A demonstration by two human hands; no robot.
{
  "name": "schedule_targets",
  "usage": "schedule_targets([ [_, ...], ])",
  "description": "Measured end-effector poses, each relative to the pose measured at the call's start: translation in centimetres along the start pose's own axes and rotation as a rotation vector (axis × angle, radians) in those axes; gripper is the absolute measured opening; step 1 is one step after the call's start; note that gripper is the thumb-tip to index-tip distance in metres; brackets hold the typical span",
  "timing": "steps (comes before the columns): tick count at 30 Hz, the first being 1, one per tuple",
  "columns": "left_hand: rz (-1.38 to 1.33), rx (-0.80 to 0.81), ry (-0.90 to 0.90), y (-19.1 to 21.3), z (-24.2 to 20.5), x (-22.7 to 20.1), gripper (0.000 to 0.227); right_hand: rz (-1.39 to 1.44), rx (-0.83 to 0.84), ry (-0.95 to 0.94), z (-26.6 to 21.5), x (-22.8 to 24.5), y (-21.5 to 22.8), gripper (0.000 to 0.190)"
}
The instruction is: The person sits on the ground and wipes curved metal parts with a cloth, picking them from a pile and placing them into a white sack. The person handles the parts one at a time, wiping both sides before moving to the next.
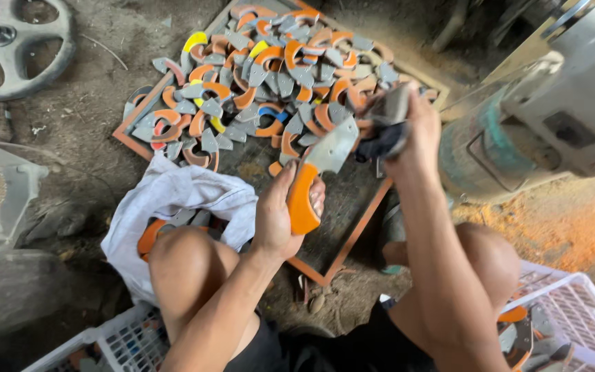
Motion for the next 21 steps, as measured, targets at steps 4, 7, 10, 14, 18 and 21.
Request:
schedule_targets([
  [4,-0.067,0.0,0.003,-0.8,1.1,-0.1,0.033,0.305,0.149,-0.037,-3.2,0.7,-2.4,0.048],
  [7,-0.021,-0.16,-0.017,0.4,1.2,-0.7,0.032,-0.294,0.549,0.271,-8.0,0.0,-6.4,0.079],
  [10,0.092,-0.138,-0.098,0.0,0.9,-1.1,0.033,-0.204,0.378,-0.01,-7.2,-3.0,-4.8,0.072],
  [14,0.023,-0.08,-0.054,-1.0,1.5,0.7,0.038,0.003,0.205,-0.016,-4.8,-3.4,-3.7,0.041],
  [18,-0.132,0.029,0.075,-1.6,1.5,1.5,0.036,-0.364,0.127,0.225,-4.2,-1.7,-3.2,0.034],
  [21,-0.077,0.015,0.023,-1.1,1.3,0.3,0.037,-0.511,0.42,0.436,-6.1,0.0,-5.2,0.05],
])
Point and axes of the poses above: each hand's wrist, its own z-axis towards the middle knuckle, its own y-axis out of the back of the hand, x = y × z, the point moved 9 cm from there along z, towards the middle knuckle, and after that the axes turned 7 degrees about -x, right-handed, at the moved point
